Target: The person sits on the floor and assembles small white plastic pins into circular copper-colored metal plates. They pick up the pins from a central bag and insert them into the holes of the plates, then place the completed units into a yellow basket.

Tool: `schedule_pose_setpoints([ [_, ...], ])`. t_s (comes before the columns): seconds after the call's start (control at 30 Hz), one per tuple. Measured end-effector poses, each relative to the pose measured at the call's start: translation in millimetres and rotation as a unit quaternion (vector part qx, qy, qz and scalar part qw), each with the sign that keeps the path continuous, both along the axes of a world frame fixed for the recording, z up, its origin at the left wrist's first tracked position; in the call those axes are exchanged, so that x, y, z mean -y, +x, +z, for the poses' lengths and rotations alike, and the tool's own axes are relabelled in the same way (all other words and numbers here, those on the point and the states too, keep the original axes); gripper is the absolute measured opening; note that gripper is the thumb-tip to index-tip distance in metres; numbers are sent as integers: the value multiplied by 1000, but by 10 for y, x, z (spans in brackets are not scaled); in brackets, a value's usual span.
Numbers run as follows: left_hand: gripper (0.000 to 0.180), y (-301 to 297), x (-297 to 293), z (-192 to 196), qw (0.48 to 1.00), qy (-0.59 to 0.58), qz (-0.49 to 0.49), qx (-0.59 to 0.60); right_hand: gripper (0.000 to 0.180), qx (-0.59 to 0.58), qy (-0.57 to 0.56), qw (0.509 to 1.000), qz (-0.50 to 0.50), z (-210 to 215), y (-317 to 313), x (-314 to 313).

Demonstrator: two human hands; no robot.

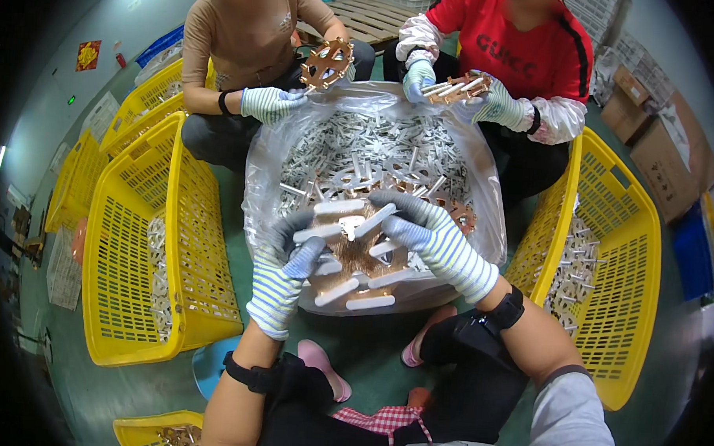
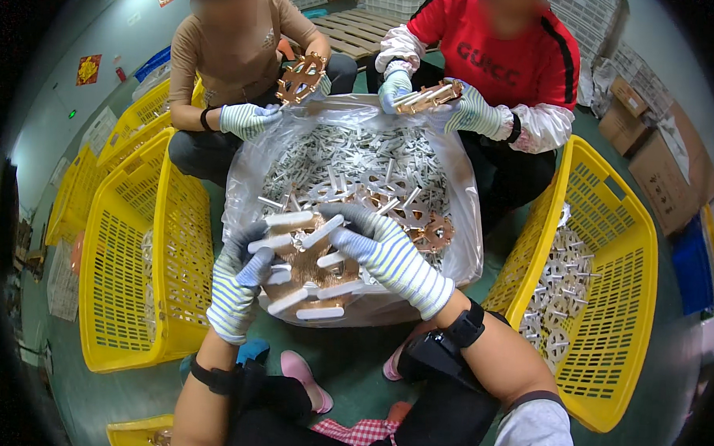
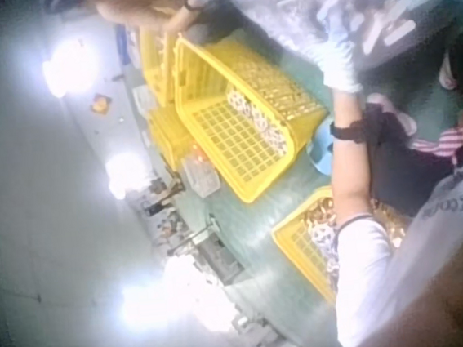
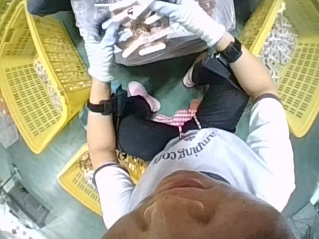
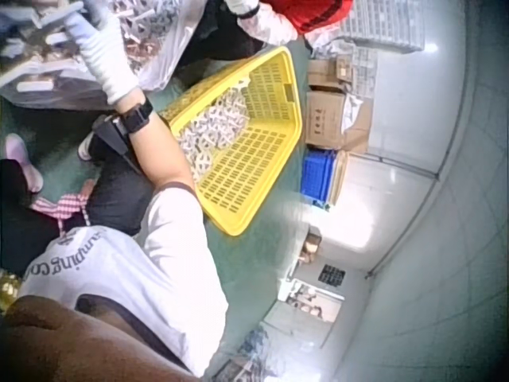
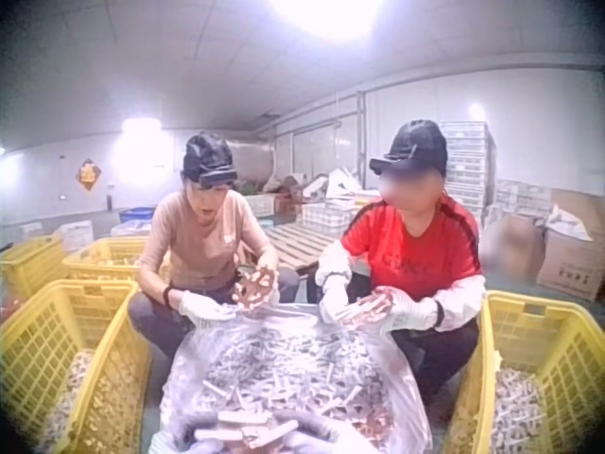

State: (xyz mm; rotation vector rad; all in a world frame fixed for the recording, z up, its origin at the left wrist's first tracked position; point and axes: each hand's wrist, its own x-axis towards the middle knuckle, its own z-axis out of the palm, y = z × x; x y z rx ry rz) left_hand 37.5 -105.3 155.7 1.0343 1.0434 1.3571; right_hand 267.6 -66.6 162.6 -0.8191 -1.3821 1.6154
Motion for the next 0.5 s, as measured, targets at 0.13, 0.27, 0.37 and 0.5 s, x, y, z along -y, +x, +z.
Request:
schedule_pose_setpoints([
  [0.13,61,1,-7,-4,997,69,25,-6,42,-33,30,997,-57,-36,67,-129],
  [0.27,46,-54,29,-83,997,3,11,-80,44,-55,19,996,-69,-92,73,-138],
  [0.37,30,-17,52,52,998,2,-22,-65,47,-50,10,998,-43,-61,58,-91],
  [0.5,21,11,91,85,992,13,22,-124,49,-42,25,997,-51,-35,16,-48],
])
